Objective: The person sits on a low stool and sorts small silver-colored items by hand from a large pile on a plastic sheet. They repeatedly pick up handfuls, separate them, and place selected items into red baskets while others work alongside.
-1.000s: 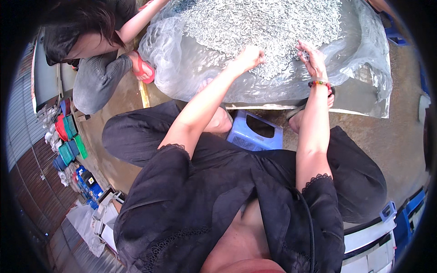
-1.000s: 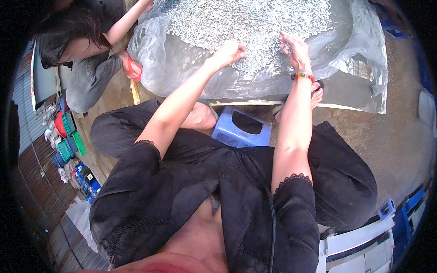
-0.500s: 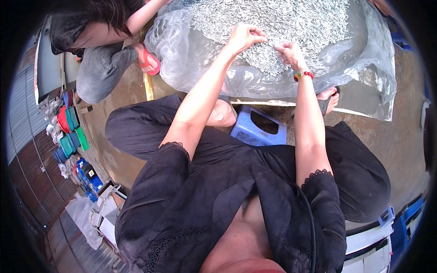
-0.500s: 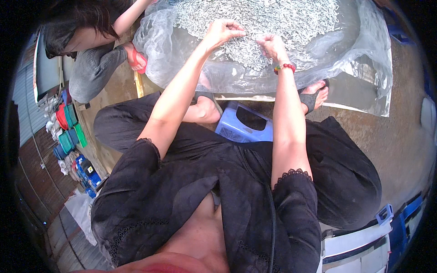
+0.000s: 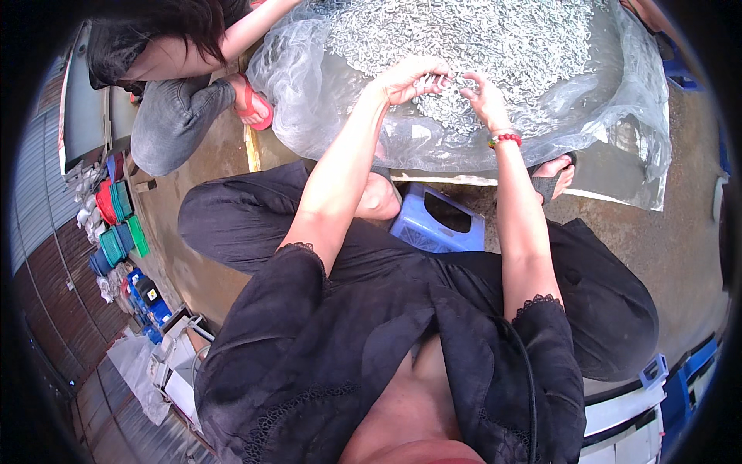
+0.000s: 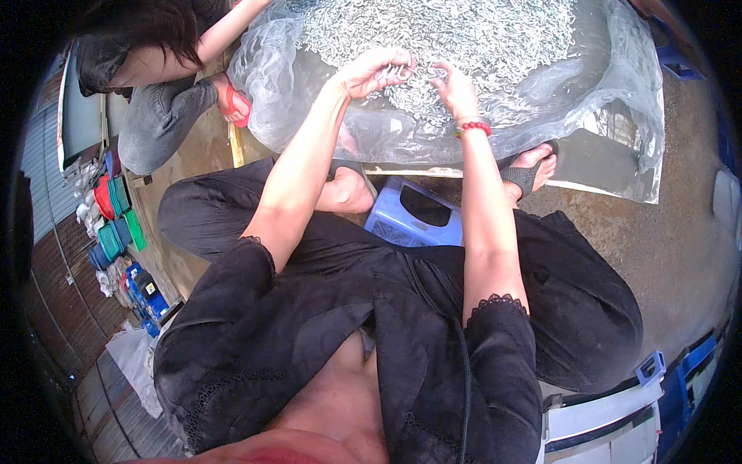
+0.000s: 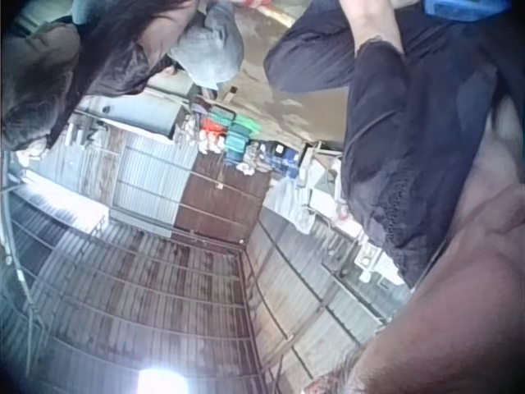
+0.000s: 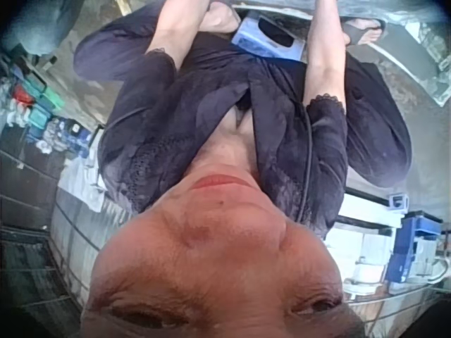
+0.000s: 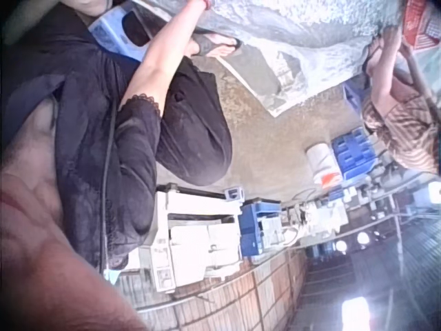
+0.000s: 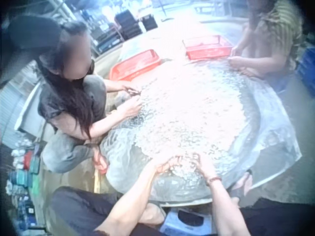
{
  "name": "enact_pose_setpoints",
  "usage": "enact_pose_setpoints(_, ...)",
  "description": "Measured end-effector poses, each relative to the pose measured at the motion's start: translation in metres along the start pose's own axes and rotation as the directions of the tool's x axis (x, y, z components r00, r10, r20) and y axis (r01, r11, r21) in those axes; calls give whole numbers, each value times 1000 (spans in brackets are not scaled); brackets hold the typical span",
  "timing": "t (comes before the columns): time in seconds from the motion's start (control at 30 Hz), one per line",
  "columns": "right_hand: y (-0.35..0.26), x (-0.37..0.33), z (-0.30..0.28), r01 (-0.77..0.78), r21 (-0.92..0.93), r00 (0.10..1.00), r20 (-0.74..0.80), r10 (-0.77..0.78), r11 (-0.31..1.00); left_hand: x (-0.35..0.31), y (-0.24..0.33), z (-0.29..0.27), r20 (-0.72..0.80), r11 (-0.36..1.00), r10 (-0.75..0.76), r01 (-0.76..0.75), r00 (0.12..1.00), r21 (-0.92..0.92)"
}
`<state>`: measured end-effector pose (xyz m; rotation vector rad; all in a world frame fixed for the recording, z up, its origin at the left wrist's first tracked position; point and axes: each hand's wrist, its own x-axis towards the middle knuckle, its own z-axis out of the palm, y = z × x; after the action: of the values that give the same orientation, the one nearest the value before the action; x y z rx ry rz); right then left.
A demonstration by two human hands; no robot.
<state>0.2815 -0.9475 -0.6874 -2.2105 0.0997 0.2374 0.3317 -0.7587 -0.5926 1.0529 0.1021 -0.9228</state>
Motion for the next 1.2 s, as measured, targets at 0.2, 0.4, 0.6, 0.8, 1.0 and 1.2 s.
enact_pose_setpoints(0.2,-18,0,7,64,-221,995,88,-46,973,-8,3,-4,81,986,38,-24,996,-168)
enact_pose_setpoints(0.4,-23,-8,-50,-365,784,929,339,145,502,13,1,-15,3,989,-7,6,1000,145)
enact_pose_setpoints(0.6,-22,-23,-102,-214,950,955,252,-155,226,42,-61,-2,-89,139,307,48,948,989)
enact_pose_setpoints(0.8,-27,-19,-125,-207,944,921,277,-274,258,43,-56,16,-142,218,304,76,942,973)
enact_pose_setpoints(1.0,-15,-14,-89,-433,683,884,451,126,588,27,-23,-2,-127,328,216,51,968,943)
enact_pose_setpoints(1.2,22,-17,-6,-217,-178,974,31,226,960,15,-5,6,-15,985,29,-26,999,172)
